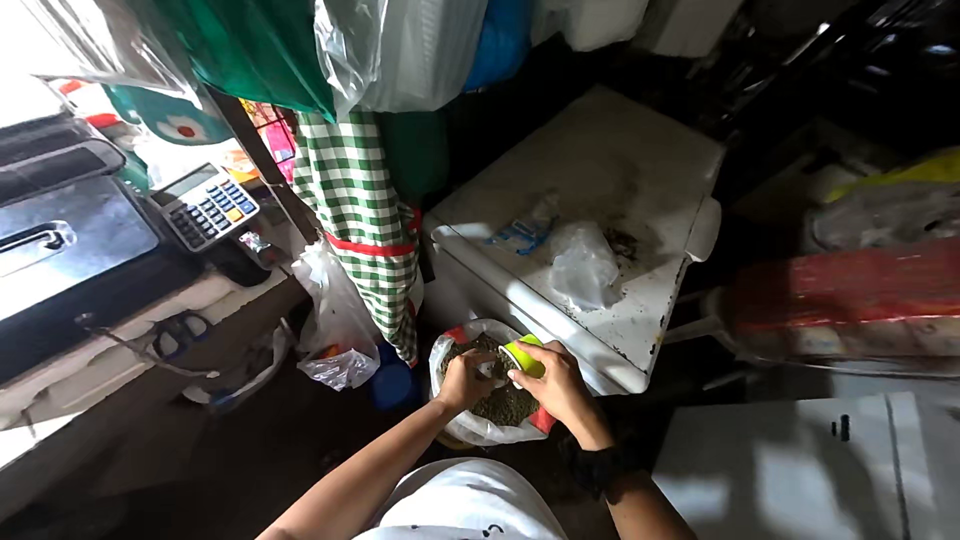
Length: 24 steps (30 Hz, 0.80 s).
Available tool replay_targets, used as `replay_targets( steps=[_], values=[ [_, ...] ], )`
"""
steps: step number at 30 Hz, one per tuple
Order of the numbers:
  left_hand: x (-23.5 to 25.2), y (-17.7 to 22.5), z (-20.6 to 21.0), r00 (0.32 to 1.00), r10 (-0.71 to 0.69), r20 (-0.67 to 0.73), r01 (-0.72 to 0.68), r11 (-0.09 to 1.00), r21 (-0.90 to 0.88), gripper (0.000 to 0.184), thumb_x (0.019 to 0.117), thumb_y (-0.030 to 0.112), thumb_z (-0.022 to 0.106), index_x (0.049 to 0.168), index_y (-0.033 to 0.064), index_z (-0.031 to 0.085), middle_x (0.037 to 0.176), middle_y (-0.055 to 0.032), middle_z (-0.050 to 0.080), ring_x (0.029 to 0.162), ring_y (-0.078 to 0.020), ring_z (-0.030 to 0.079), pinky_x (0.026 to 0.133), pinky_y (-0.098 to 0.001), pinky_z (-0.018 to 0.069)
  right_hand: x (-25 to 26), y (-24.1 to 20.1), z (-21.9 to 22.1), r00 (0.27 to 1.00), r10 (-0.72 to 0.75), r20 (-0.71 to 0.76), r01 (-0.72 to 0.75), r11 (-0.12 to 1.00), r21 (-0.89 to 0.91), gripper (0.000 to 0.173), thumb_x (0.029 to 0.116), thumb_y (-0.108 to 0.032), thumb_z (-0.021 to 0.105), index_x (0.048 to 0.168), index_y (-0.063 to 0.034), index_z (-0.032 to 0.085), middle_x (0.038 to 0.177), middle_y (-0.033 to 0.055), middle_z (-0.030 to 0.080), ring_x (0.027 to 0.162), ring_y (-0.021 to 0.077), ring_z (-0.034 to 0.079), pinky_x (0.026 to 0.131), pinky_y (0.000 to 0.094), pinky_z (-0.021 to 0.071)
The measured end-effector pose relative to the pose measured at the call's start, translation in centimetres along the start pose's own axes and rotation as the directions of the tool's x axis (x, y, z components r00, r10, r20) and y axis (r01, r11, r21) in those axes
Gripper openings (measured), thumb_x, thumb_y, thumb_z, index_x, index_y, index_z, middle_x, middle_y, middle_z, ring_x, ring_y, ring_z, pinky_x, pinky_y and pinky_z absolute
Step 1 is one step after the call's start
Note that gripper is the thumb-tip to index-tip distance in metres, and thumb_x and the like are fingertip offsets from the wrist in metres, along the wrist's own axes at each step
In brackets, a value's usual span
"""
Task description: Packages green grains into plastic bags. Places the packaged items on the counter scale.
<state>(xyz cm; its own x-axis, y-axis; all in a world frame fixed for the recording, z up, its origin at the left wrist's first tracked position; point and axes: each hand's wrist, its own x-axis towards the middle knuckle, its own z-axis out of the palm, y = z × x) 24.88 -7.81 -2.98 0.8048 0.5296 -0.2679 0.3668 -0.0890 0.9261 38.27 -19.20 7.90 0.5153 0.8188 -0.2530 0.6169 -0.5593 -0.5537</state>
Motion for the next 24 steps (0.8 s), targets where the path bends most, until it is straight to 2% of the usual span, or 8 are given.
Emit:
replay_targets(
  steps=[6,10,14,17,21,24],
  values=[
    [-0.1,-0.2,0.2,1.0,0.008,0.0,-0.008,1.0,-0.021,0.046,0.0882,0.007,0.076,0.132,0.001,0.065,0.13,-0.0178,0.064,0.085,-0.0196,0.071,0.081,-0.0348,0.0609,-0.6,-1.4,-0.4,1.0,0.007,0.018,-0.006,0.997,-0.079,0.054,0.088,-0.027,0.08,0.138,-0.0145,0.066,0.13,0.0229,0.06,0.118,0.0313,0.06,0.104,0.0413,0.0482],
    [-0.2,-0.2,0.3,1.0,0.027,-0.002,-0.027,0.999,-0.018,0.045,0.0872,0.007,0.076,0.131,0.0007,0.066,0.129,-0.0177,0.065,0.082,-0.0186,0.071,0.08,-0.0342,0.0609,-1.1,-2.1,-0.3,1.0,-0.008,0.02,0.011,0.989,-0.15,0.054,0.0881,-0.025,0.08,0.14,-0.0167,0.066,0.133,0.0249,0.057,0.12,0.0331,0.06,0.104,0.0412,0.0494],
    [-0.1,-0.1,0.4,1.0,0.017,0.002,-0.017,0.999,-0.034,0.044,0.0877,0.006,0.076,0.13,0.0004,0.066,0.131,-0.0181,0.064,0.082,-0.0189,0.072,0.08,-0.0337,0.0615,-1.6,-2.3,0.4,0.997,-0.063,-0.039,0.054,0.978,-0.2,0.053,0.0859,-0.021,0.081,0.137,-0.0167,0.067,0.134,0.0273,0.056,0.12,0.0371,0.06,0.103,0.0423,0.0509],
    [-0.1,-0.1,0.4,1.0,0.0,-0.003,-0.001,0.999,-0.048,0.043,0.0875,0.005,0.076,0.13,0.0016,0.067,0.131,-0.0171,0.064,0.08,-0.017,0.071,0.078,-0.0323,0.0614,-1.6,-2.3,0.7,0.998,-0.047,-0.041,0.037,0.975,-0.219,0.054,0.0863,-0.02,0.08,0.139,-0.0168,0.066,0.136,0.0282,0.054,0.122,0.0384,0.059,0.103,0.0429,0.0504],
    [-0.2,0.1,-0.2,0.999,-0.03,-0.018,0.03,1.0,0.006,0.041,0.0884,0.008,0.076,0.128,0.0016,0.068,0.126,-0.0155,0.067,0.085,-0.0177,0.071,0.083,-0.0344,0.0602,0.1,-0.1,1.6,0.993,0.114,0.028,-0.105,0.968,-0.228,0.056,0.0877,-0.021,0.08,0.141,-0.0147,0.064,0.141,0.0283,0.052,0.124,0.0388,0.058,0.105,0.0453,0.0492],
    [0.0,0.1,-0.9,0.999,-0.043,-0.018,0.044,0.995,0.085,0.038,0.0885,0.011,0.075,0.126,0.0023,0.07,0.121,-0.0159,0.07,0.092,-0.0224,0.071,0.09,-0.0406,0.0578,2.5,4.4,4.2,0.942,0.251,0.223,-0.199,0.952,-0.231,0.06,0.0865,-0.026,0.082,0.141,-0.0103,0.062,0.145,0.0281,0.05,0.134,0.0418,0.05,0.111,0.0526,0.0432]
  ],
)
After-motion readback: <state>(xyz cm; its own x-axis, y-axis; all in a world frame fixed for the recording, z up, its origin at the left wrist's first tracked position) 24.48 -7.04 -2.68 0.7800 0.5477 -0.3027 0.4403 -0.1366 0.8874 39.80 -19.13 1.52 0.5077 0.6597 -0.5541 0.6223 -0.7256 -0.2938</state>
